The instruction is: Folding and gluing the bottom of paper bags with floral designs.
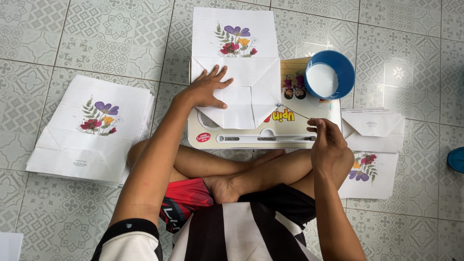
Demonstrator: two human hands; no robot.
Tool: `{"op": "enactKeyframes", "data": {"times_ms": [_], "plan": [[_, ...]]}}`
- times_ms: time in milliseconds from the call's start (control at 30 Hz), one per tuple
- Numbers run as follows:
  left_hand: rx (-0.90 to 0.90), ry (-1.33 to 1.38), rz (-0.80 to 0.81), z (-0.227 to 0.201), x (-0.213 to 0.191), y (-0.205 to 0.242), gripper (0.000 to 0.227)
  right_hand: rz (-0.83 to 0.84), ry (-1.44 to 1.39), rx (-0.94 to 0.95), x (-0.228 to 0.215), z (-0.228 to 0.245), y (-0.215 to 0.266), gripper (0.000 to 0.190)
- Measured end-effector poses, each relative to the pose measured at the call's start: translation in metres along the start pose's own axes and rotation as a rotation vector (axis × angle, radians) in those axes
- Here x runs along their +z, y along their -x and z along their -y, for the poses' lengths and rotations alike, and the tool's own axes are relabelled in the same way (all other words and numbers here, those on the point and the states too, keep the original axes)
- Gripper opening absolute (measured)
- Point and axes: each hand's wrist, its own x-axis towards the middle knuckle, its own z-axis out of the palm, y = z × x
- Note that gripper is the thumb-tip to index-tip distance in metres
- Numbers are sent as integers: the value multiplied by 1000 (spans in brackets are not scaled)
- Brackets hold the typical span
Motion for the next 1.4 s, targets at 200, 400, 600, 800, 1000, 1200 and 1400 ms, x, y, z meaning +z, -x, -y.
{"op": "enactKeyframes", "data": {"times_ms": [200, 400, 600, 800, 1000, 1200, 1400], "plan": [[7, 26, 100, 4, -10, -4, 99, 60, 10, -71, 2, 13, 4, 13], [11, -19, 101, -4, -15, 2, 100, 144, -2, -40, 6, 17, 15, 11], [31, -17, 119, 5, -12, -5, 99, 153, -81, 72, 10, 18, 19, 17], [30, -64, 135, 8, -17, -7, 100, 246, -244, 73, 59, 47, 17, 13], [51, -96, 127, 1, -19, -7, 97, 354, -172, 5, 88, 59, 25, 11], [51, -122, 102, 1, -16, -11, 97, 358, -132, -48, 107, 57, 28, 9], [34, -111, 93, -4, -20, -6, 95, 348, -122, -162, 134, 67, 22, 5]]}}
